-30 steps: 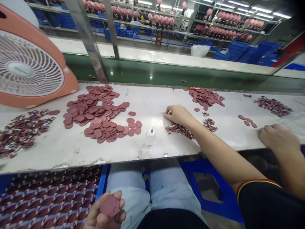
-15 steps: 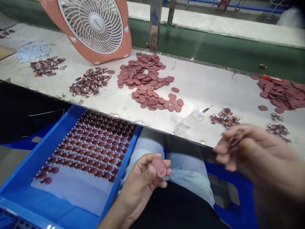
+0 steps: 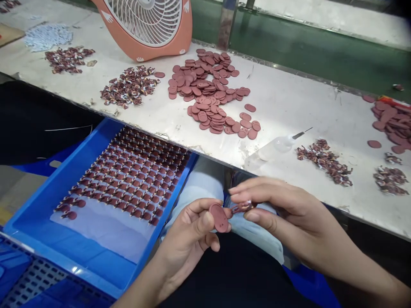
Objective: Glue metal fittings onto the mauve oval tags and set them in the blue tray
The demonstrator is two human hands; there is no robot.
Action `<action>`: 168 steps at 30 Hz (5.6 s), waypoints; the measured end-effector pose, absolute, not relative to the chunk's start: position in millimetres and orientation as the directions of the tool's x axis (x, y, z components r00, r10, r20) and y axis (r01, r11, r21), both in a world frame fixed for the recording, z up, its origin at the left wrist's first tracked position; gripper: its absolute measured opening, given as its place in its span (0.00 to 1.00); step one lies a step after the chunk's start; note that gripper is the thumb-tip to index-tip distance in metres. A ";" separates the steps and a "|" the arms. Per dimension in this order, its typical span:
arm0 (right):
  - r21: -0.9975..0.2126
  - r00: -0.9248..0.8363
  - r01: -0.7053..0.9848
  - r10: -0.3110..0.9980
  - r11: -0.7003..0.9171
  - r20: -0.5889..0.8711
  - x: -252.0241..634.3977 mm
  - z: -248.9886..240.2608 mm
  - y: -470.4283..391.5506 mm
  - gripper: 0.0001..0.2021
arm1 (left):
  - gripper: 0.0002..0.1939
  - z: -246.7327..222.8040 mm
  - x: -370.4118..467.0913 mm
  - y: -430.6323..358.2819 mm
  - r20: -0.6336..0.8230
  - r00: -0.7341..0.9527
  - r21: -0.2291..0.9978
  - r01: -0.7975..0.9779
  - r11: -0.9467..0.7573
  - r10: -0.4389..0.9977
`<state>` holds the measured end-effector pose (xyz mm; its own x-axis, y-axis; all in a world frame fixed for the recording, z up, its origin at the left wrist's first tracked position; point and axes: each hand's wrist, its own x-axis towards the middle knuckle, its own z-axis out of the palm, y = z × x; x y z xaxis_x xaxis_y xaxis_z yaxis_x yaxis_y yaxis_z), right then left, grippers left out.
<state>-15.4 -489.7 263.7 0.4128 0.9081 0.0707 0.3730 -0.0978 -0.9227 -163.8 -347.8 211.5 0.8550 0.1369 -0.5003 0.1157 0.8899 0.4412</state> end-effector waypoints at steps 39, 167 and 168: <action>-0.800 0.133 0.599 0.988 -0.019 0.076 -4.3 273.3 -475.4 0.11 | 0.16 209.6 -161.7 -347.7 -0.590 0.805 0.388 0.217 0.896 0.060; -0.389 0.027 0.896 0.849 0.213 0.527 -46.8 185.2 -439.2 0.16 | 0.17 118.0 -318.6 -182.4 -0.213 -0.092 0.695 0.686 0.217 0.973; -0.392 0.031 0.897 0.852 0.207 0.523 -44.9 182.8 -441.3 0.16 | 0.16 112.4 -331.9 -167.6 -0.198 -0.106 0.619 0.757 0.208 0.974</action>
<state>-44.9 -441.3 182.8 0.0313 0.8521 0.5225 0.8965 0.2072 -0.3915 -331.9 -167.6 112.4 -0.1058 0.9744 -0.1982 0.7573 0.2081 0.6191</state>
